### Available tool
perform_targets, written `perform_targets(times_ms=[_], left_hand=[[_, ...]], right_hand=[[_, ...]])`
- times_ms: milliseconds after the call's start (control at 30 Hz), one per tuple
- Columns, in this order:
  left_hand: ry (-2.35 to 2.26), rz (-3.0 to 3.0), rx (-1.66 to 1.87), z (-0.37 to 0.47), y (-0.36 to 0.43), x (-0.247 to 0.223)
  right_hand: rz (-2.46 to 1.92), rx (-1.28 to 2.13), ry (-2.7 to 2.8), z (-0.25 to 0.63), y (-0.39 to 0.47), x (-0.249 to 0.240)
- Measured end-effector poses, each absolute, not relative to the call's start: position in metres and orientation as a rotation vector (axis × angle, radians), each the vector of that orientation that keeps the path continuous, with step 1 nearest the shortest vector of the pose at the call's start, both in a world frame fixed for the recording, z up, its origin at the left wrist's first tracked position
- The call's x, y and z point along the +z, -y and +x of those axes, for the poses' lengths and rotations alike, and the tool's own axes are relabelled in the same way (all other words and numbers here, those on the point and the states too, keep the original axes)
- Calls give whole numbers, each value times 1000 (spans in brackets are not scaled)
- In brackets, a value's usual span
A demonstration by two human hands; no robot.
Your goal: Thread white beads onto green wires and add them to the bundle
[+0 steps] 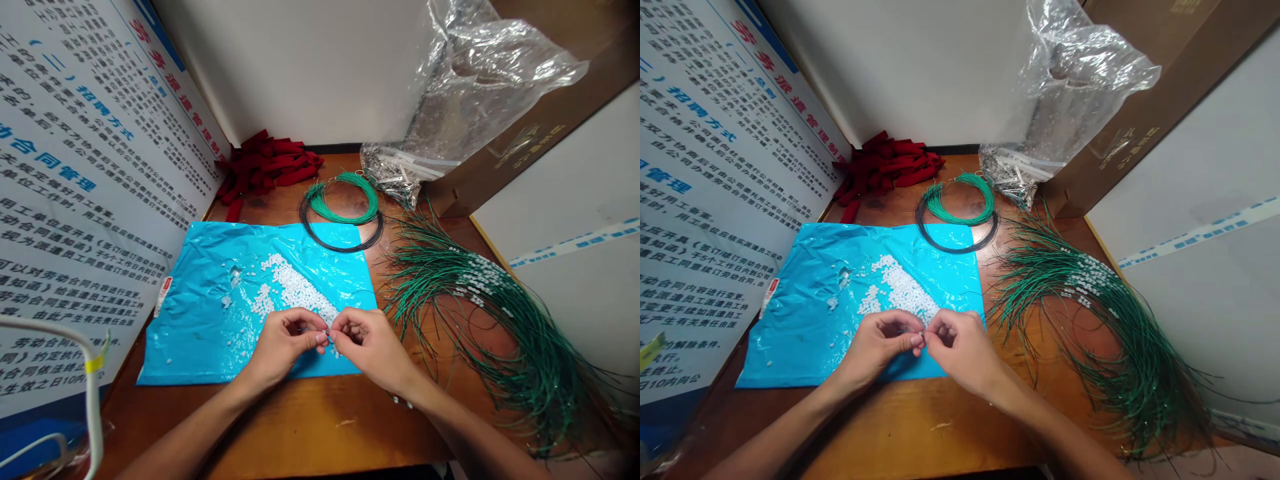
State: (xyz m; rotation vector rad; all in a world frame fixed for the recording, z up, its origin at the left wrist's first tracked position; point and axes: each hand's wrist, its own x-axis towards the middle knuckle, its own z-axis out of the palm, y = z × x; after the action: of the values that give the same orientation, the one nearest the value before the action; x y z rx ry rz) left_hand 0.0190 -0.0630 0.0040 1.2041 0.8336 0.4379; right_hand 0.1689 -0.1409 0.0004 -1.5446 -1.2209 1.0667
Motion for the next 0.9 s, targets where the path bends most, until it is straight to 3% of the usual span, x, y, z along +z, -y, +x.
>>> perform_targets(times_ms=[900], left_hand=[[-849, 1522, 476, 15, 65, 4]], right_hand=[[-1581, 838, 1554, 175, 143, 0]])
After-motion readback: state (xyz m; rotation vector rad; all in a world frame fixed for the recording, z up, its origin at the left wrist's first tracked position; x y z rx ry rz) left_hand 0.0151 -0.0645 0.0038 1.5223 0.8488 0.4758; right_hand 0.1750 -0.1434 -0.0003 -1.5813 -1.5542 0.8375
